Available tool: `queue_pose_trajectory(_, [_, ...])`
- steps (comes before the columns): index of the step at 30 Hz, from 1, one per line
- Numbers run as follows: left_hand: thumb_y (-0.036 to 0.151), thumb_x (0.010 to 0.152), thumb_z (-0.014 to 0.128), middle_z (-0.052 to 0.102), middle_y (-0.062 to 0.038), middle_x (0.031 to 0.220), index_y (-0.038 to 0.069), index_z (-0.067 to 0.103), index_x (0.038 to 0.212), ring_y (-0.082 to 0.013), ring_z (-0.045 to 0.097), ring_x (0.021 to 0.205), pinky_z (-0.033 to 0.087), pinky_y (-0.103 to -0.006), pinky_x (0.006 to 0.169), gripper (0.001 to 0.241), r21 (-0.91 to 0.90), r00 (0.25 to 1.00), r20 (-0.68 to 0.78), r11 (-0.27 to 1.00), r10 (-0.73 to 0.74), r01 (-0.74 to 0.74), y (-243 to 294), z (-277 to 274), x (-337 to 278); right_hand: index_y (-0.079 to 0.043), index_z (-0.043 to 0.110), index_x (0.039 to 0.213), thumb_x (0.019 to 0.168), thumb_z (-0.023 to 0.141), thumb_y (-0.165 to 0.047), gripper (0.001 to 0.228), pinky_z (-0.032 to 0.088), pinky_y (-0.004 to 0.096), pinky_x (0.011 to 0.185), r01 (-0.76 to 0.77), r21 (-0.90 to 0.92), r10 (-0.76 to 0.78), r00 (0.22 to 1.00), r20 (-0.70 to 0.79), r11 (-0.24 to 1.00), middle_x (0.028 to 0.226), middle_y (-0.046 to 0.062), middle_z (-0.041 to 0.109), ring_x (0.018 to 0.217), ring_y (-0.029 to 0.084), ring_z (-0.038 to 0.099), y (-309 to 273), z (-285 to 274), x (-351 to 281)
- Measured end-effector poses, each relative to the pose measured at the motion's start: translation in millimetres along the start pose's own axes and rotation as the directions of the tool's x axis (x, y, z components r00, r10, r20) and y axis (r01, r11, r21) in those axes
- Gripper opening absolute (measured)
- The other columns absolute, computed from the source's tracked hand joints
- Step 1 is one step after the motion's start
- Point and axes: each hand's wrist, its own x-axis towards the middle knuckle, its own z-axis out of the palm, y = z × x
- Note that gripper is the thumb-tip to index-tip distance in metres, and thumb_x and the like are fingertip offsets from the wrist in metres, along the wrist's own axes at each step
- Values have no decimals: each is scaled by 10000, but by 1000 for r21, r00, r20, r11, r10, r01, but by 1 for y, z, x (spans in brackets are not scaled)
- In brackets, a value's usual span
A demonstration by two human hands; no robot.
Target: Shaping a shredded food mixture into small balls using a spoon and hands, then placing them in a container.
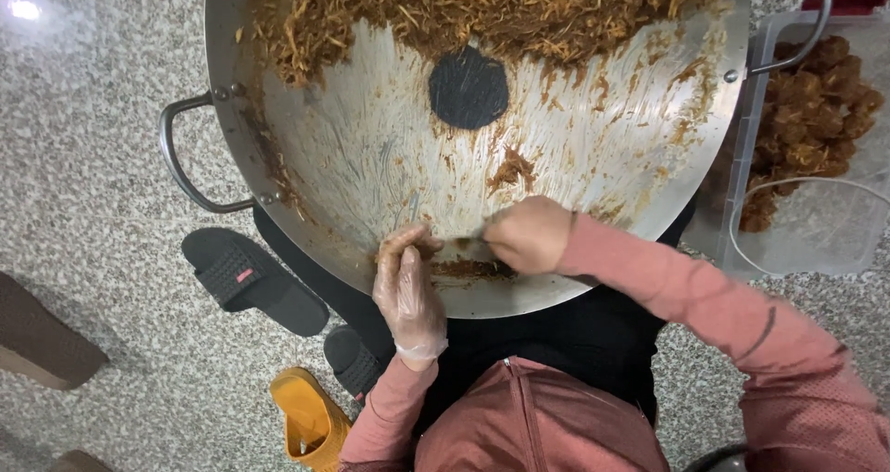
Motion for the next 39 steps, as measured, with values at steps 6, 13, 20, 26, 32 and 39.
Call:
queue_pose_trajectory(6, [122,1078,493,638,-199,1074,-36,663,1120,-233,613,872,538,-409,830,236,66,997,39,995,69,-72,4,2,0,-76,716,1008,928,558,-195,214,577,436,582,-263,-233,265,964,-24,936,735,96,732,668,293,739,41,18,-2])
queue_pose_trajectory(13, [148,1068,507,640,-187,1097,-24,665,1115,-237,613,890,532,-398,828,238,127,991,97,986,94,-106,5,-4,2,-60,704,1116,886,611,-202,286,571,420,561,-246,-256,265,963,41,935,702,85,725,624,269,720,30,40,-13])
queue_pose_trajectory(20, [-26,1012,508,613,-185,1141,-22,632,1215,-299,615,1023,528,-450,926,238,137,946,319,985,54,-102,-2,2,3,-67,781,1019,921,640,-203,219,584,480,711,-171,655,156,984,83,736,827,211,797,836,399,778,-9,-20,-60])
queue_pose_trajectory(26, [93,979,630,719,-132,999,13,738,1089,-316,727,913,588,-377,834,173,295,875,483,942,-3,-159,15,20,-10,-72,810,922,932,641,-138,182,521,277,476,-7,835,223,965,-139,550,434,59,647,457,113,605,-32,-37,-80])
queue_pose_trajectory(32, [162,871,770,640,-119,735,63,702,829,-299,670,685,574,-413,671,128,637,777,625,526,77,-564,-34,-13,1,-79,824,1086,913,633,-86,258,640,408,631,-78,796,461,848,-264,600,810,188,844,789,286,828,-36,-34,-127])
queue_pose_trajectory(39, [248,1096,458,365,-169,308,85,453,510,-331,518,220,504,-394,238,607,-374,818,349,732,-458,569,-34,5,-17,-10,799,1034,879,693,-37,190,537,275,456,145,858,481,776,-408,493,526,115,737,477,100,661,-28,8,-134])
